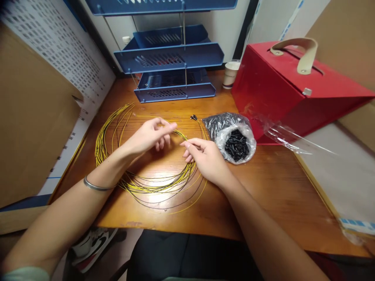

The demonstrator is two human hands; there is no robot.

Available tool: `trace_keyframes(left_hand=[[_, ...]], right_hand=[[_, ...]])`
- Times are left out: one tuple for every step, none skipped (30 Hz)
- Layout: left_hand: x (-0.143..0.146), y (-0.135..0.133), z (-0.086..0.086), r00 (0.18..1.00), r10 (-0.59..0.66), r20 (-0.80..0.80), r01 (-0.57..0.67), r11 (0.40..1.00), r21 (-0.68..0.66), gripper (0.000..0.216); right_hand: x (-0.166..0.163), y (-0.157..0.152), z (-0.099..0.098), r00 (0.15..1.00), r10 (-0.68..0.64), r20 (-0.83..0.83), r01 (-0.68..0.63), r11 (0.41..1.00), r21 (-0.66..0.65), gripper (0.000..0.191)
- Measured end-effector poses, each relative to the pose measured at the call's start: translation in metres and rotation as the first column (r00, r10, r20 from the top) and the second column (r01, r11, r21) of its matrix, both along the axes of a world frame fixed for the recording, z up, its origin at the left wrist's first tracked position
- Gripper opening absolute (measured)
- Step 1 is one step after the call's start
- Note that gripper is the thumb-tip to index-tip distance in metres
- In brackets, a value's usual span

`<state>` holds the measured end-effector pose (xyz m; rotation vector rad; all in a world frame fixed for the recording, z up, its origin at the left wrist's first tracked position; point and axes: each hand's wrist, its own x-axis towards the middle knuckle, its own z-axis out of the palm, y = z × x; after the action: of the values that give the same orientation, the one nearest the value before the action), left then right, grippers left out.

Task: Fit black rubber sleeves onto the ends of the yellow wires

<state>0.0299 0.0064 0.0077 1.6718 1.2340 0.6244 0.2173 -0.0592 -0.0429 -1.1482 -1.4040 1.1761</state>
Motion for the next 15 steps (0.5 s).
trace_keyframes(left_hand=[[-0.003, -0.001, 0.002, 0.985, -0.129, -0.118, 0.125, 0.991, -0.042, 0.047], [-0.006, -0.002, 0.004, 0.943, -0.259, -0.209, 0.244, 0.965, -0.096, 0.049], [-0.008, -0.004, 0.005, 0.890, -0.369, -0.266, 0.341, 0.929, -0.145, 0.051], [-0.008, -0.007, 0.005, 0.839, -0.453, -0.303, 0.416, 0.891, -0.180, 0.052], [-0.008, -0.009, 0.006, 0.796, -0.504, -0.336, 0.468, 0.863, -0.189, 0.052], [-0.007, -0.012, 0.005, 0.759, -0.534, -0.372, 0.507, 0.844, -0.177, 0.051], [-0.006, -0.016, 0.005, 0.722, -0.555, -0.413, 0.541, 0.825, -0.163, 0.051], [-0.004, -0.018, 0.004, 0.685, -0.572, -0.452, 0.570, 0.807, -0.157, 0.050], [-0.003, -0.021, 0.003, 0.654, -0.587, -0.477, 0.591, 0.790, -0.163, 0.049], [-0.001, -0.023, 0.003, 0.632, -0.606, -0.484, 0.602, 0.776, -0.186, 0.046], [0.000, -0.025, 0.002, 0.616, -0.627, -0.477, 0.606, 0.764, -0.222, 0.043], [0.000, -0.026, 0.001, 0.607, -0.646, -0.463, 0.602, 0.754, -0.263, 0.039], [0.001, -0.026, 0.001, 0.604, -0.658, -0.449, 0.595, 0.748, -0.295, 0.035], [0.001, -0.026, 0.000, 0.606, -0.663, -0.441, 0.588, 0.746, -0.313, 0.032], [0.001, -0.026, 0.000, 0.608, -0.663, -0.436, 0.582, 0.746, -0.323, 0.030]], right_hand=[[-0.001, 0.001, -0.002, 1.000, -0.019, -0.021, 0.019, 1.000, 0.002, 0.024], [-0.002, 0.002, -0.003, 0.999, -0.034, -0.032, 0.034, 0.999, 0.006, 0.025], [-0.003, 0.003, -0.004, 0.998, -0.047, -0.036, 0.048, 0.999, 0.013, 0.026], [-0.004, 0.004, -0.005, 0.998, -0.060, -0.035, 0.061, 0.998, 0.022, 0.026], [-0.004, 0.004, -0.005, 0.997, -0.073, -0.033, 0.074, 0.997, 0.031, 0.027], [-0.005, 0.004, -0.005, 0.996, -0.084, -0.029, 0.085, 0.996, 0.038, 0.027], [-0.005, 0.004, -0.005, 0.995, -0.093, -0.027, 0.094, 0.995, 0.040, 0.027], [-0.006, 0.004, -0.004, 0.994, -0.101, -0.028, 0.102, 0.994, 0.039, 0.028], [-0.006, 0.004, -0.004, 0.993, -0.111, -0.031, 0.112, 0.993, 0.035, 0.028], [-0.006, 0.004, -0.004, 0.992, -0.121, -0.033, 0.122, 0.992, 0.029, 0.029], [-0.007, 0.003, -0.004, 0.991, -0.132, -0.034, 0.133, 0.991, 0.022, 0.030], [-0.007, 0.003, -0.004, 0.990, -0.139, -0.032, 0.140, 0.990, 0.014, 0.031], [-0.008, 0.003, -0.004, 0.989, -0.146, -0.031, 0.147, 0.989, 0.010, 0.032], [-0.008, 0.003, -0.003, 0.988, -0.151, -0.032, 0.152, 0.988, 0.009, 0.032], [-0.009, 0.004, -0.003, 0.987, -0.156, -0.034, 0.157, 0.988, 0.011, 0.033]])
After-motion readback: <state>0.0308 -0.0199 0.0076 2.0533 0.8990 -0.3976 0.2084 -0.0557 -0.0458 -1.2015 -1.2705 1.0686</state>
